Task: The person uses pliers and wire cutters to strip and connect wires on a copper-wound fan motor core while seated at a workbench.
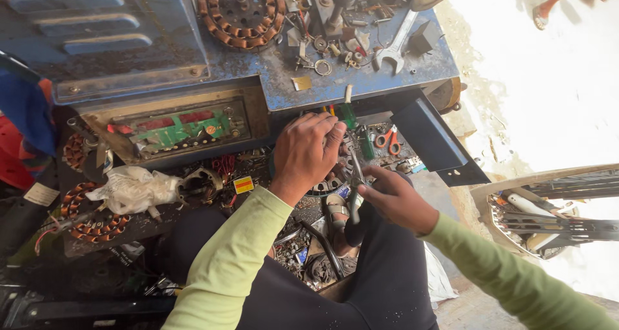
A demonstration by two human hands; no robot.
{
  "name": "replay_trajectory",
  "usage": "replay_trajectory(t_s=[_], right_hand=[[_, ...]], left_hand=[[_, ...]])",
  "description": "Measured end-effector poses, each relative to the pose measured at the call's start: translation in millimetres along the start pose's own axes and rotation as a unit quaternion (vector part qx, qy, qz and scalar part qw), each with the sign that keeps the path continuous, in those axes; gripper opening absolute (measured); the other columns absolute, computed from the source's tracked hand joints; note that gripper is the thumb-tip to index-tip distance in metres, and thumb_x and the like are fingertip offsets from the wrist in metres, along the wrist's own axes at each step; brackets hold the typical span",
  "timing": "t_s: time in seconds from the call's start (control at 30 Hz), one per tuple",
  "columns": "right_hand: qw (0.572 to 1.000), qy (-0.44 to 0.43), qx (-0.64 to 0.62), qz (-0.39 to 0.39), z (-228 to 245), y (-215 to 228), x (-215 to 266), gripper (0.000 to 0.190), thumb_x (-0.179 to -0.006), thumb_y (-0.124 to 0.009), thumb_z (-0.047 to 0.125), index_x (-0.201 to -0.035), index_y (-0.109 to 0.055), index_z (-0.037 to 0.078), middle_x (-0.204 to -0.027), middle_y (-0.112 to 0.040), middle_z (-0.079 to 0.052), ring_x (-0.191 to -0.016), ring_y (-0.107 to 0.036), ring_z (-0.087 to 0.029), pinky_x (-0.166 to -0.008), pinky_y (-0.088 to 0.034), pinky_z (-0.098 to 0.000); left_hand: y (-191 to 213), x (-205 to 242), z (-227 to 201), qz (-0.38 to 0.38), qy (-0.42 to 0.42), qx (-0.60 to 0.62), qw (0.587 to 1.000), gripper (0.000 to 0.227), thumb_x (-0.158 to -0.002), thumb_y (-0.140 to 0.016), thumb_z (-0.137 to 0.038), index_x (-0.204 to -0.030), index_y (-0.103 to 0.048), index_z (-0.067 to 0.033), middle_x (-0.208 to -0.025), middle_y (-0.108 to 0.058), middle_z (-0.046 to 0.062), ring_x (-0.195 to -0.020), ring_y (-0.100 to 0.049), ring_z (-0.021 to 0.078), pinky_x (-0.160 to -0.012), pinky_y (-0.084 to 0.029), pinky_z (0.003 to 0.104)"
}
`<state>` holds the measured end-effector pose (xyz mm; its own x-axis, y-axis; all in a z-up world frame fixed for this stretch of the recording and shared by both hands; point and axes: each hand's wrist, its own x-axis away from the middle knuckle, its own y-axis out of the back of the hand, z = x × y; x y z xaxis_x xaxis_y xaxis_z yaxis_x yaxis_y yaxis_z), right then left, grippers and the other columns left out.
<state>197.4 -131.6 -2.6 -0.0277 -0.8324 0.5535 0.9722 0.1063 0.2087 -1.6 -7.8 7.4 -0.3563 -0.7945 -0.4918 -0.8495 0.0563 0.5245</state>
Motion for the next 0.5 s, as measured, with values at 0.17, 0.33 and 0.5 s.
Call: replay_trajectory(t_s=[0.17, 0.33, 0.5], right_hand=[[0.974, -0.109, -0.185, 0.069, 9.3, 3.4, -11.0, 0.043, -0.092, -0.066, 0.012, -0.133, -0.054, 0.006, -0.081, -0.055, 0.002, -0.068, -0.052, -0.009, -0.058, -0.042, -0.0270], [0.934, -0.224, -0.256, 0.109, 21.6, 8.1, -11.0, 0.063, -0.073, -0.039, -0.011, -0.131, -0.052, 0.010, -0.111, -0.069, -0.007, -0.108, -0.069, -0.029, -0.089, -0.056, -0.0479], [0.740, -0.133, -0.504, 0.425, -62.7, 32.7, -43.0, 0.020, -0.092, -0.053, -0.008, -0.111, -0.055, -0.011, -0.096, -0.057, -0.013, -0.092, -0.060, -0.027, -0.079, -0.048, -0.0401]], left_hand=[[-1.3, 0.0, 4.0, -0.013, -0.014, 0.003, 1.000, 0.039, -0.104, -0.056, -0.033, -0.103, -0.075, 0.0006, -0.101, -0.075, 0.016, -0.095, -0.070, 0.0350, -0.085, -0.054, 0.045], [0.2, -3.0, 1.6, -0.004, -0.009, 0.003, 1.000, 0.038, -0.104, -0.056, -0.032, -0.103, -0.076, -0.0002, -0.100, -0.076, 0.016, -0.094, -0.070, 0.0354, -0.085, -0.054, 0.045], [0.7, -2.5, -0.1, -0.007, -0.019, -0.002, 1.000, 0.037, -0.105, -0.055, -0.031, -0.102, -0.076, -0.0011, -0.101, -0.075, 0.016, -0.093, -0.070, 0.0354, -0.085, -0.054, 0.045]])
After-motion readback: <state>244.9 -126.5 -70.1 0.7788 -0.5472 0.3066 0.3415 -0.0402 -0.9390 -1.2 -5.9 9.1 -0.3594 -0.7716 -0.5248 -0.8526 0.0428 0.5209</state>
